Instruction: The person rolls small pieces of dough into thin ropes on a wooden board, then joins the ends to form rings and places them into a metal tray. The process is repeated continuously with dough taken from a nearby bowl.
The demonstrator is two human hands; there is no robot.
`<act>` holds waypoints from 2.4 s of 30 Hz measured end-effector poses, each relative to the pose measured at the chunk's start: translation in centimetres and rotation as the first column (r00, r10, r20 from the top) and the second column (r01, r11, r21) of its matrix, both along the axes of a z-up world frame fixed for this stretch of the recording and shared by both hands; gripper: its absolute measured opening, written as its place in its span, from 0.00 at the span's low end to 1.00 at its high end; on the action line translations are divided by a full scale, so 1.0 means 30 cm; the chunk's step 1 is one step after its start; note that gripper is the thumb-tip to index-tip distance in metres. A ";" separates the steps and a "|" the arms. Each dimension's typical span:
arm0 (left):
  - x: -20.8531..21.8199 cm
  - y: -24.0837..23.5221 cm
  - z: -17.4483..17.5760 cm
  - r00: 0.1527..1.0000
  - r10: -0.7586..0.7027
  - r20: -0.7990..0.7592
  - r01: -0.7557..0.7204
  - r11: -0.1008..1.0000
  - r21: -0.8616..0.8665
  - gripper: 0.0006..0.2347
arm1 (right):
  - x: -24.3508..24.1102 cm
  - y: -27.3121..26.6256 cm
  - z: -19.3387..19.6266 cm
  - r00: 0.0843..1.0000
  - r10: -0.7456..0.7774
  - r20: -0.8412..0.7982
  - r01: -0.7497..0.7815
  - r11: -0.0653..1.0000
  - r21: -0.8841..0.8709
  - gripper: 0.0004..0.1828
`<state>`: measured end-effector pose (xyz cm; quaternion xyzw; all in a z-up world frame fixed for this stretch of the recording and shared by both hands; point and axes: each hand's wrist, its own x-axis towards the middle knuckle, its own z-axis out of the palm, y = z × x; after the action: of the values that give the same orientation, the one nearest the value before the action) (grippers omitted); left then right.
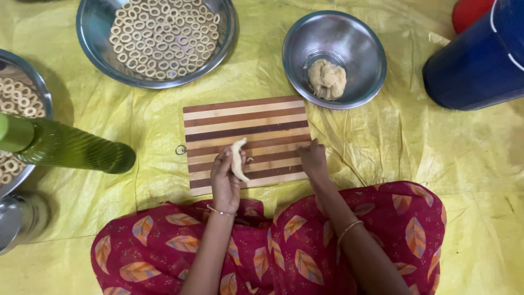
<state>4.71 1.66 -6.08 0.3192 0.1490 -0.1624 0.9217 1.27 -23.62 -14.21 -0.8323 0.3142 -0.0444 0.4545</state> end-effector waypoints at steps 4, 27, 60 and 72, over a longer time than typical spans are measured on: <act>0.018 0.018 -0.040 0.996 0.066 0.062 -0.077 0.979 0.190 0.15 | -0.011 0.004 -0.017 0.999 0.041 0.005 -0.040 0.992 -0.115 0.18; 0.328 -0.148 0.003 0.877 -0.469 -0.107 -0.276 -0.672 0.688 0.37 | 0.014 0.103 0.245 0.989 -0.046 0.138 -0.005 0.936 0.352 0.22; -0.140 -0.198 0.060 0.487 -0.732 -0.476 -0.112 -0.593 0.798 0.34 | 0.032 0.169 0.262 0.975 -0.016 0.223 -0.070 0.926 0.372 0.22; 0.363 -0.230 0.028 0.677 -0.627 -0.386 -0.403 -0.755 0.518 0.40 | 0.041 0.150 0.282 0.968 -0.055 0.244 -0.061 0.895 0.442 0.21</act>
<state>15.59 -5.24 -5.25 0.9759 -0.1801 -0.0657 -0.1042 2.49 -19.11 -5.74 -0.6939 0.2548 -0.0748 0.6693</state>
